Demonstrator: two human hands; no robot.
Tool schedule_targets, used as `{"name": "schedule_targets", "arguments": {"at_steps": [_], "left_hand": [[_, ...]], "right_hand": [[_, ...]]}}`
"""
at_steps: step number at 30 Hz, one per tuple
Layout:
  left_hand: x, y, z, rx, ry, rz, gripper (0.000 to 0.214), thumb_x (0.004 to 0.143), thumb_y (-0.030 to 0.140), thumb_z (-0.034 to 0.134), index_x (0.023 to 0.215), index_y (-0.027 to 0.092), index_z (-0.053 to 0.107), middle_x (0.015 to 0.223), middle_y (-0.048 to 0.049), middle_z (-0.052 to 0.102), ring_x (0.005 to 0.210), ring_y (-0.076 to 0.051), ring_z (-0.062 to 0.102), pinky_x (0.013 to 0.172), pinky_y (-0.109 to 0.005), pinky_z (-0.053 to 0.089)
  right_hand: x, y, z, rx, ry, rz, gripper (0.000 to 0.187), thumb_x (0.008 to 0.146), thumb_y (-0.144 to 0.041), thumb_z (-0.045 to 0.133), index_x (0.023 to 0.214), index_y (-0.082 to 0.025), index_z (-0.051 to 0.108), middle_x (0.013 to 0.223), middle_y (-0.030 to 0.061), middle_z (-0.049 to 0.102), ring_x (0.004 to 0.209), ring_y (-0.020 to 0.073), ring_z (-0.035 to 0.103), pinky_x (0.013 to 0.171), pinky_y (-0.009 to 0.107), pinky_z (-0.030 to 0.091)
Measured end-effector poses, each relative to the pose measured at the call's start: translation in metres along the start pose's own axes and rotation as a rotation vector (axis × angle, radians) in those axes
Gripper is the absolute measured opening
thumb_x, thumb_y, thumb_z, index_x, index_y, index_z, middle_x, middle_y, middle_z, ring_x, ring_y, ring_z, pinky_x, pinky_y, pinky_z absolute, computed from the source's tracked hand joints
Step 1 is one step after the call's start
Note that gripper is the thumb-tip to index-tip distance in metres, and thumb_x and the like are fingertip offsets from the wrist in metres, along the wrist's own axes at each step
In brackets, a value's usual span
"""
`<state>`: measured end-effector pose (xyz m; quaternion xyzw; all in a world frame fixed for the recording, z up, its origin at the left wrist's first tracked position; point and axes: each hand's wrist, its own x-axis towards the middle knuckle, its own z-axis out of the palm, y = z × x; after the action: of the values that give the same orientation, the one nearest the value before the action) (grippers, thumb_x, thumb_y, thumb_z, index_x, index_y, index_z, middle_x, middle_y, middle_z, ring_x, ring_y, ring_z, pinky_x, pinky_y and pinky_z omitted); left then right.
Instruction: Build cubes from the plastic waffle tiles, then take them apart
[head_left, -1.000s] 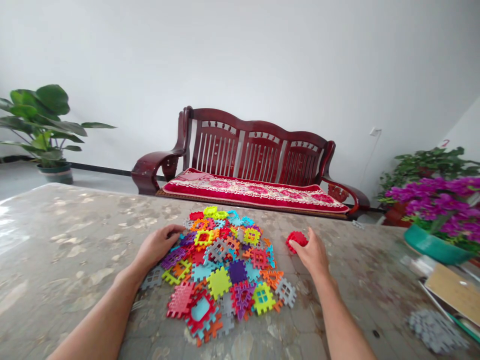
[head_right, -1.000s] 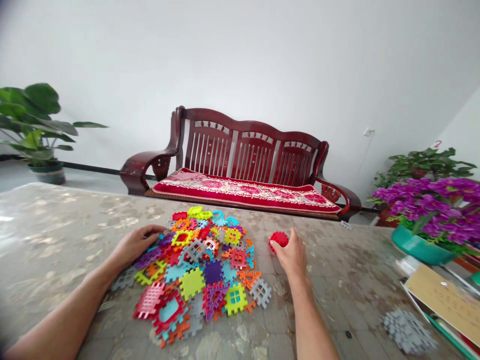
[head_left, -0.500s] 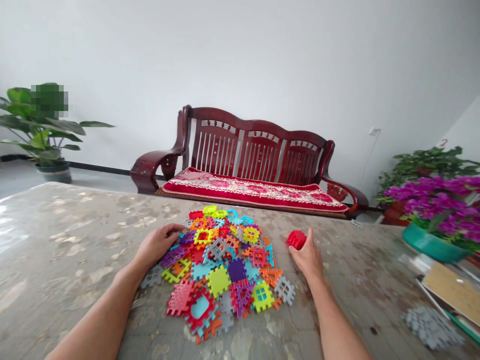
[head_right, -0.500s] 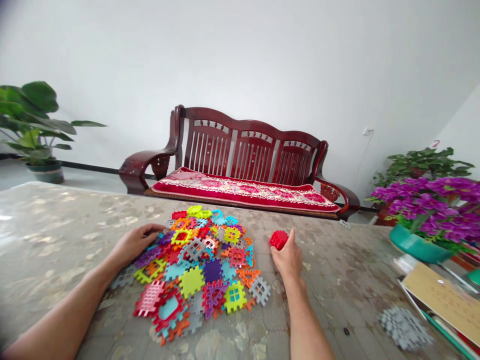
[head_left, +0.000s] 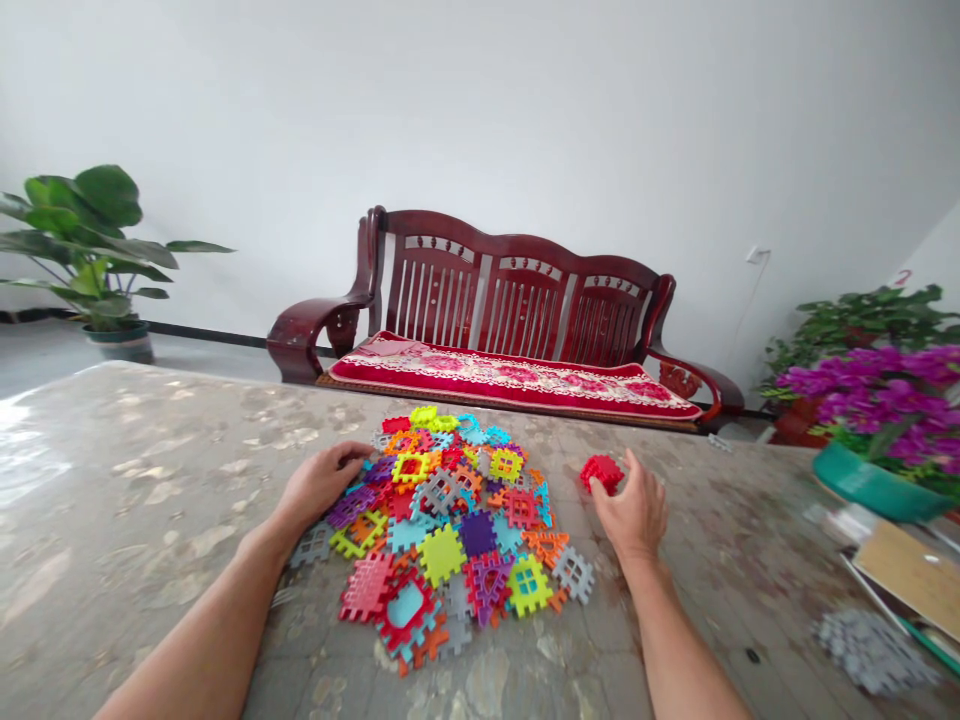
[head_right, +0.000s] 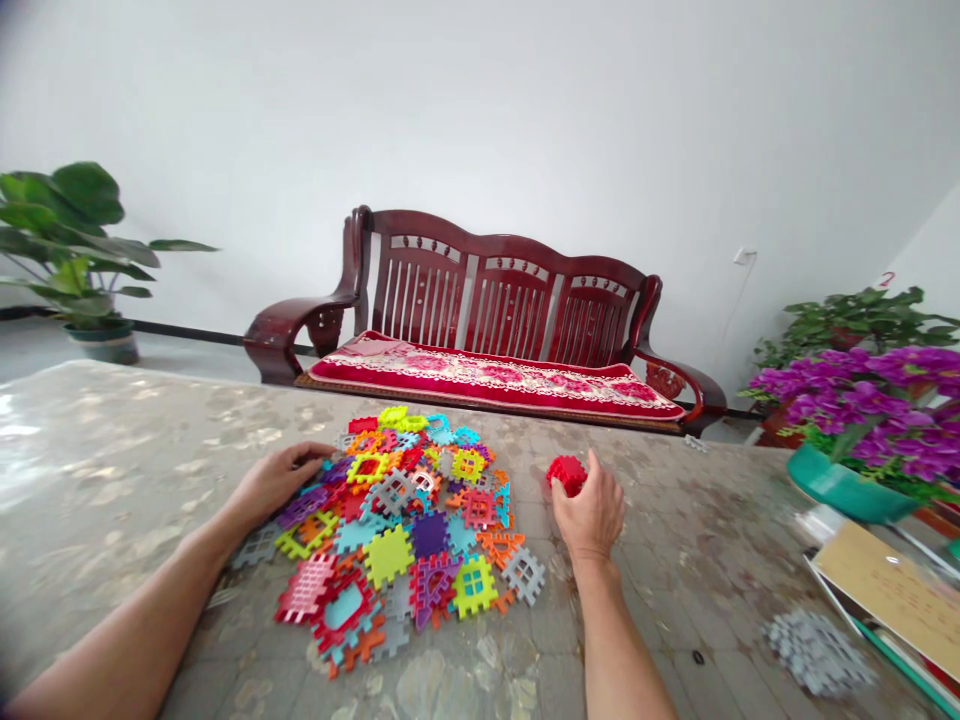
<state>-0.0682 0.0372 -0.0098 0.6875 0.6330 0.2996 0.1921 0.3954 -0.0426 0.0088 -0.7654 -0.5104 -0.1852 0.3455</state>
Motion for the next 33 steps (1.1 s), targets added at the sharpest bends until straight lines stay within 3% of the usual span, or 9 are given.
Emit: {"name": "schedule_targets", "arguments": {"at_steps": [1, 3, 6, 9, 14, 23, 29, 33], "left_hand": [[0.000, 0.000, 0.000, -0.005, -0.001, 0.000, 0.039, 0.075, 0.039, 0.048, 0.103, 0.025, 0.072, 0.095, 0.0009, 0.077, 0.088, -0.021, 0.069, 0.080, -0.027, 0.049], [0.000, 0.000, 0.000, -0.012, -0.003, -0.003, 0.039, 0.075, 0.039, 0.049, 0.103, 0.025, 0.072, 0.095, 0.0008, 0.077, 0.088, -0.021, 0.068, 0.080, -0.027, 0.049], [0.000, 0.000, 0.000, -0.009, -0.010, -0.004, 0.040, 0.075, 0.039, 0.048, 0.104, 0.025, 0.072, 0.095, 0.0010, 0.077, 0.087, -0.021, 0.068, 0.079, -0.027, 0.049], [0.000, -0.001, 0.000, -0.015, -0.010, -0.001, 0.039, 0.075, 0.039, 0.048, 0.103, 0.025, 0.072, 0.095, 0.0012, 0.077, 0.086, -0.021, 0.068, 0.078, -0.027, 0.049], [0.000, -0.002, 0.001, -0.017, -0.011, -0.004, 0.039, 0.075, 0.039, 0.048, 0.104, 0.025, 0.071, 0.091, 0.0015, 0.077, 0.084, -0.021, 0.068, 0.076, -0.026, 0.049], [0.001, -0.002, 0.000, -0.009, -0.017, -0.008, 0.040, 0.076, 0.038, 0.047, 0.104, 0.025, 0.071, 0.090, 0.0015, 0.077, 0.085, -0.021, 0.068, 0.075, -0.026, 0.048], [0.000, 0.001, -0.001, -0.004, -0.032, -0.013, 0.041, 0.076, 0.040, 0.047, 0.105, 0.025, 0.071, 0.095, 0.0007, 0.077, 0.087, -0.021, 0.068, 0.079, -0.027, 0.048], [0.001, -0.001, 0.000, -0.001, -0.010, -0.003, 0.041, 0.075, 0.041, 0.047, 0.104, 0.025, 0.072, 0.098, 0.0008, 0.076, 0.089, -0.022, 0.068, 0.080, -0.027, 0.048]], "right_hand": [[-0.002, -0.002, 0.000, 0.074, 0.044, -0.050, 0.063, 0.076, -0.041, 0.061, 0.131, -0.013, 0.052, 0.115, 0.0168, 0.065, 0.103, 0.0345, 0.057, 0.092, 0.049, 0.043], [-0.007, -0.009, 0.002, 0.256, 0.008, -0.179, 0.044, 0.080, -0.037, 0.058, 0.119, -0.018, 0.061, 0.106, 0.0114, 0.068, 0.098, 0.0288, 0.059, 0.091, 0.045, 0.045], [-0.016, -0.028, 0.004, 0.461, -0.240, -0.386, 0.026, 0.080, -0.032, 0.060, 0.103, -0.023, 0.068, 0.101, 0.0074, 0.070, 0.096, 0.0243, 0.061, 0.091, 0.041, 0.047], [-0.023, -0.047, 0.002, 0.500, -0.431, -0.493, 0.038, 0.073, -0.030, 0.070, 0.111, -0.025, 0.068, 0.110, 0.0061, 0.070, 0.103, 0.0247, 0.060, 0.094, 0.041, 0.046], [-0.025, -0.059, -0.007, 0.457, -0.554, -0.517, 0.052, 0.067, -0.030, 0.077, 0.119, -0.028, 0.066, 0.114, 0.0055, 0.069, 0.107, 0.0255, 0.059, 0.095, 0.042, 0.045], [-0.026, -0.066, -0.008, 0.473, -0.537, -0.504, 0.049, 0.065, -0.019, 0.077, 0.112, -0.028, 0.068, 0.106, 0.0043, 0.068, 0.101, 0.0245, 0.060, 0.093, 0.041, 0.046], [-0.029, -0.065, -0.002, 0.742, -0.534, -0.406, 0.019, 0.076, -0.017, 0.066, 0.091, -0.025, 0.074, 0.091, 0.0032, 0.069, 0.087, 0.0183, 0.064, 0.081, 0.032, 0.051], [-0.020, -0.058, 0.001, 0.872, -0.399, -0.261, 0.011, 0.077, -0.027, 0.065, 0.082, -0.022, 0.074, 0.081, 0.0038, 0.070, 0.077, 0.0178, 0.065, 0.071, 0.029, 0.053]]}}
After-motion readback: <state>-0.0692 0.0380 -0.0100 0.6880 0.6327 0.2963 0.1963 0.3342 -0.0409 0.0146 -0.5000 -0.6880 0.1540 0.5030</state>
